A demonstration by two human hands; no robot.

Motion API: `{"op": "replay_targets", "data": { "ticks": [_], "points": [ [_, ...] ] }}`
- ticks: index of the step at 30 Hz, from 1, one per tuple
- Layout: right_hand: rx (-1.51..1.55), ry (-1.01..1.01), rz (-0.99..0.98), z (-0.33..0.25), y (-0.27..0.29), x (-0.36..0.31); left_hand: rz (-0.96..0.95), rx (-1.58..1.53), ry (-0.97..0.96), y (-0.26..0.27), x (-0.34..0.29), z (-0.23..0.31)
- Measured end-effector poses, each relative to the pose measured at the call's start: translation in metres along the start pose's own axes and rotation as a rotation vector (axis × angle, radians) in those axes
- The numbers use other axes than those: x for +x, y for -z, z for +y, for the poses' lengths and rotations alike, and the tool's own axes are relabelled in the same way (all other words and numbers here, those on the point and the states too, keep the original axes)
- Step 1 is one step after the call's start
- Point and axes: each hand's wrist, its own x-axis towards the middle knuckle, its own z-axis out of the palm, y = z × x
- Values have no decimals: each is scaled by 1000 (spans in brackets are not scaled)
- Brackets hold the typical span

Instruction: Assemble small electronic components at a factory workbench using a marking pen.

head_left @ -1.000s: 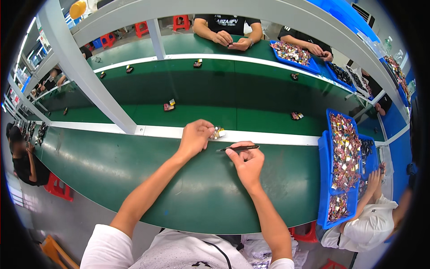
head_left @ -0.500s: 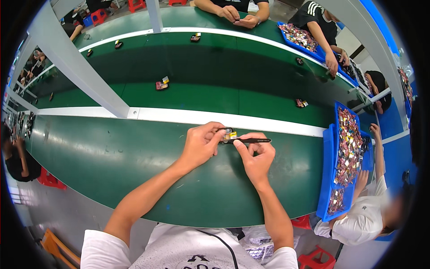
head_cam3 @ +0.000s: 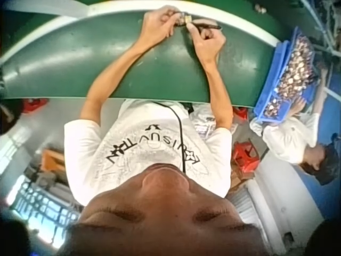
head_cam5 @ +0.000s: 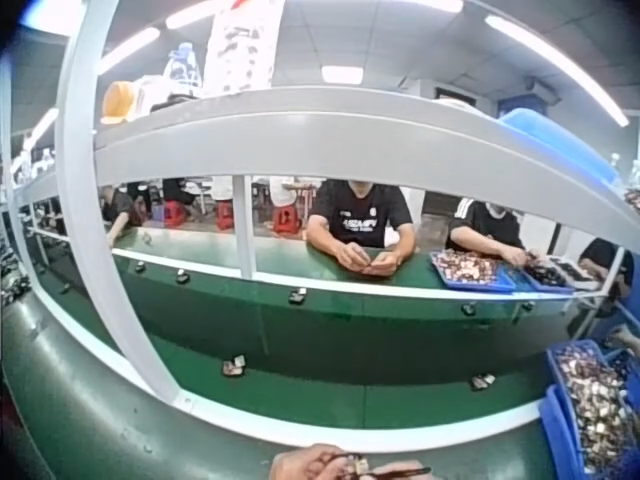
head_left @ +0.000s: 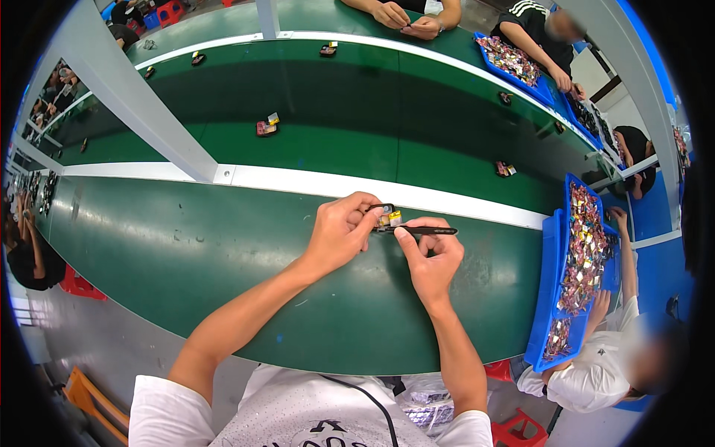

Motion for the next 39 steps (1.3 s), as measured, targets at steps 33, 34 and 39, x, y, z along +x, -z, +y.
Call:
{"op": "replay_targets", "data": {
  "ticks": [33,34,39],
  "points": [
    [262,-185,-74,-9,5,5,-148,-200,83,10,4,-3],
    [258,-160,-75,-9,6,4,-189,-195,89,12,4,-4],
    [107,40,-31,-9,2,-1,-223,-252,91,17,7,-5]
  ]
}}
